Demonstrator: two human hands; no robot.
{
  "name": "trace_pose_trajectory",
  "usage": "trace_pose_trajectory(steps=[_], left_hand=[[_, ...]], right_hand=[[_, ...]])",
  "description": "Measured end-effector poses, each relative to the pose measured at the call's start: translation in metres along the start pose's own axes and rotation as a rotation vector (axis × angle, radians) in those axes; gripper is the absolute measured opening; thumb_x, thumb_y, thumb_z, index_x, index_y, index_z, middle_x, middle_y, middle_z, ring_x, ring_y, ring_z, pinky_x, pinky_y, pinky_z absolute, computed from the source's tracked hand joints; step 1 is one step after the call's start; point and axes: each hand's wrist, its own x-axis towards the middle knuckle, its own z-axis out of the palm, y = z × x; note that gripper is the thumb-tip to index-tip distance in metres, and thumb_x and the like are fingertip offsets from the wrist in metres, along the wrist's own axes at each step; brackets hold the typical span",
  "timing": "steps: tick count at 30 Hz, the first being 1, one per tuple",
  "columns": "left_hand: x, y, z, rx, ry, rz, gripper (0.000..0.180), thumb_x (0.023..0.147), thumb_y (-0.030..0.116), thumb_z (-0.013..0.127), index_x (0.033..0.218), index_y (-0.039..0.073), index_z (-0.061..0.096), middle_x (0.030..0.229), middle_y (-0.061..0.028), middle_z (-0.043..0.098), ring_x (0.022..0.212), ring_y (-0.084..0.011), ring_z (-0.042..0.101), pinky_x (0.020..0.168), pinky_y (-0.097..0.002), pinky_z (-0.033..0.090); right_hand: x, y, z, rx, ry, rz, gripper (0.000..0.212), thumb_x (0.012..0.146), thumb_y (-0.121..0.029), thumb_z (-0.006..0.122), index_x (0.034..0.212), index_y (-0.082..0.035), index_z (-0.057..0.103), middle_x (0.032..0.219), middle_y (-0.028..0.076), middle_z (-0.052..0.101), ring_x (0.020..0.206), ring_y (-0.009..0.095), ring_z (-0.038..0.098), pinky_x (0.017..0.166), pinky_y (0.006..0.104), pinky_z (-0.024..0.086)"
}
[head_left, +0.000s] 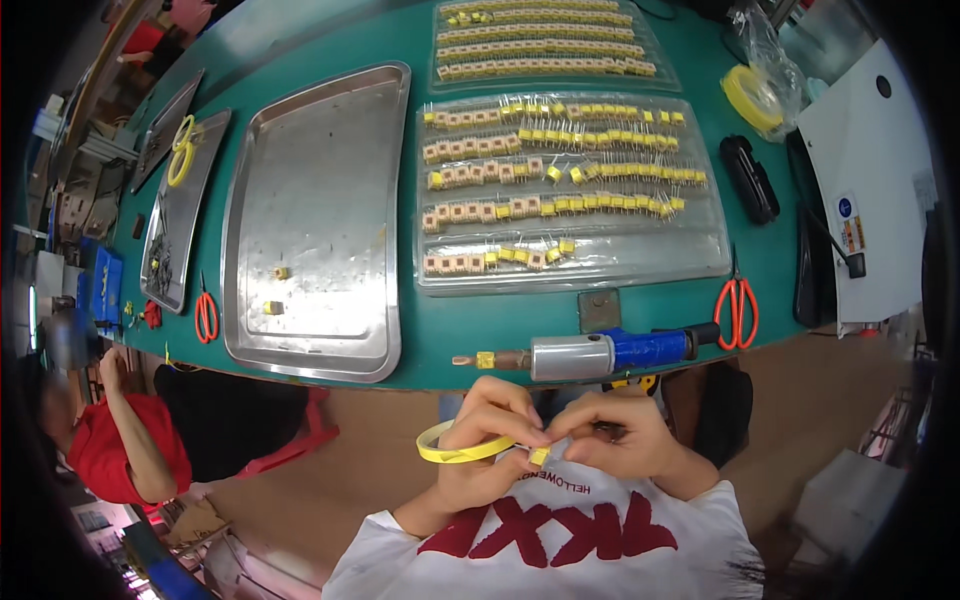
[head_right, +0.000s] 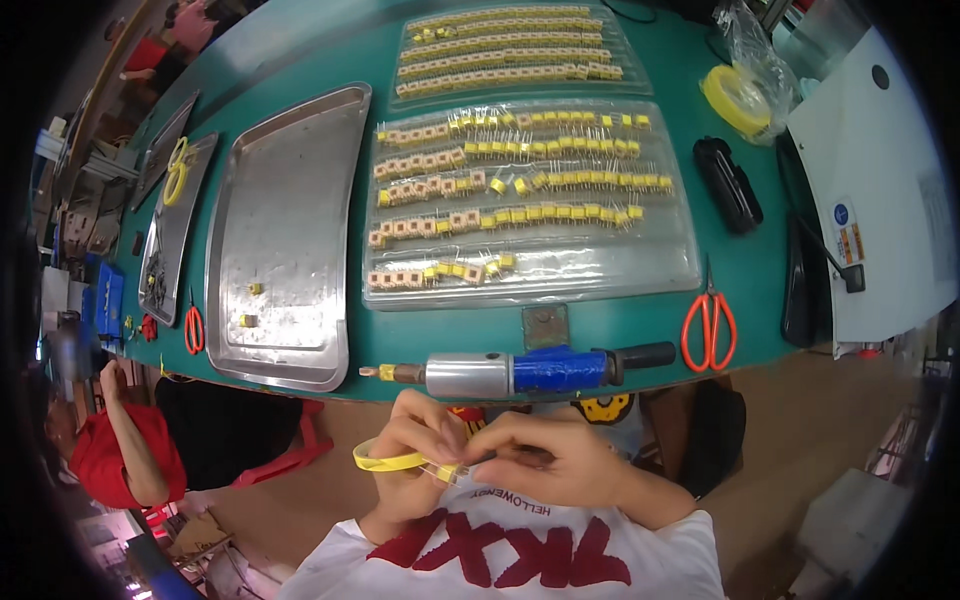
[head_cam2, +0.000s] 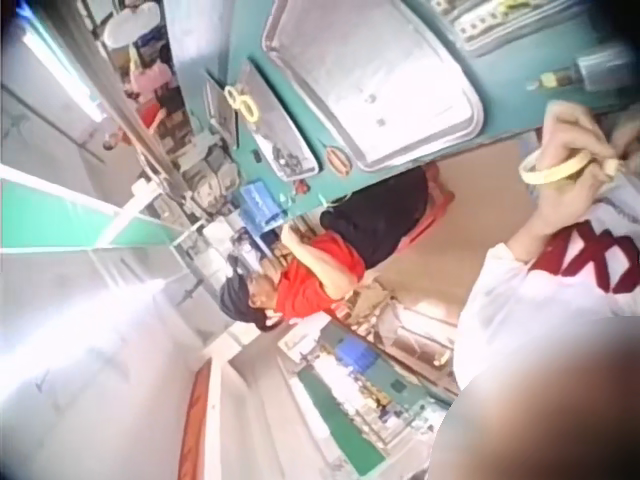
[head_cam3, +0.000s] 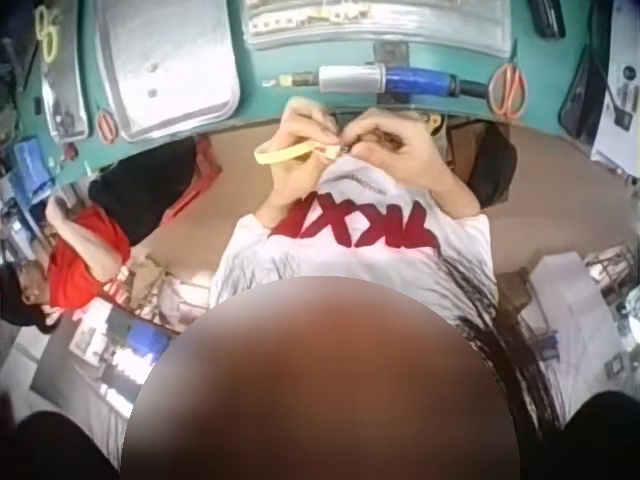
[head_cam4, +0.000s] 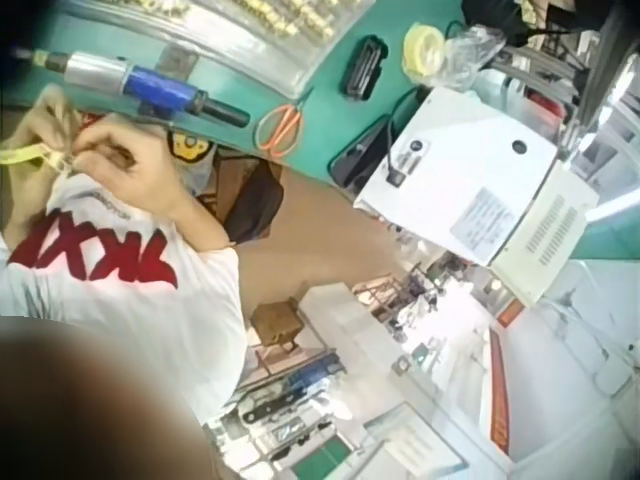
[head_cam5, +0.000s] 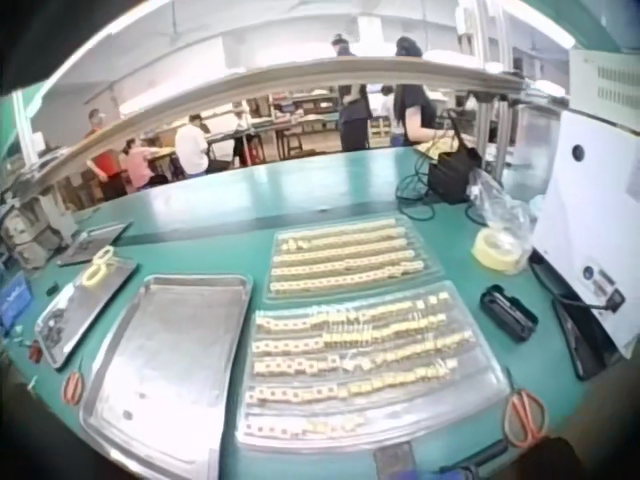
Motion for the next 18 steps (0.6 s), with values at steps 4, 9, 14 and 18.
trace_pose_trajectory(steps=[4,9,14,18], left_hand=[[0.0,-0.004,0.001,0.01,-0.039,0.004,0.013,0.083,0.007,0.065,0.094,0.005,0.06,0.097,-0.0099,0.047,0.084,-0.0169,0.052,0.076,-0.0274,0.045],[0.003,0.0,0.004,0.102,-0.06,0.017,0.014,0.081,0.001,0.063,0.094,0.005,0.06,0.096,-0.01,0.047,0.083,-0.0177,0.053,0.074,-0.0275,0.046],[0.007,0.006,0.002,0.421,-0.061,0.169,0.02,0.076,-0.003,0.067,0.094,0.006,0.062,0.094,-0.0087,0.049,0.08,-0.0187,0.054,0.072,-0.0281,0.045],[0.012,0.006,0.001,0.61,-0.084,0.296,0.027,0.071,-0.005,0.07,0.095,0.007,0.065,0.091,-0.0069,0.052,0.077,-0.0196,0.056,0.068,-0.0284,0.044]], right_hand=[[-0.002,0.012,-0.001,0.059,-0.059,0.003,0.024,0.082,-0.021,0.071,0.088,0.001,0.064,0.065,0.003,0.058,0.052,0.008,0.047,0.047,0.0225,0.032],[-0.002,0.019,-0.004,0.074,-0.068,-0.045,0.027,0.084,-0.023,0.07,0.088,0.003,0.063,0.065,0.004,0.059,0.054,0.008,0.048,0.048,0.0221,0.034],[0.0,0.015,-0.002,0.197,-0.072,0.074,0.027,0.081,-0.022,0.072,0.089,0.003,0.062,0.061,-0.001,0.051,0.053,0.004,0.041,0.048,0.0216,0.03],[-0.002,0.02,0.001,0.219,-0.017,0.066,0.018,0.077,-0.008,0.072,0.091,-0.005,0.063,0.059,-0.006,0.043,0.051,0.001,0.033,0.047,0.0191,0.026]])
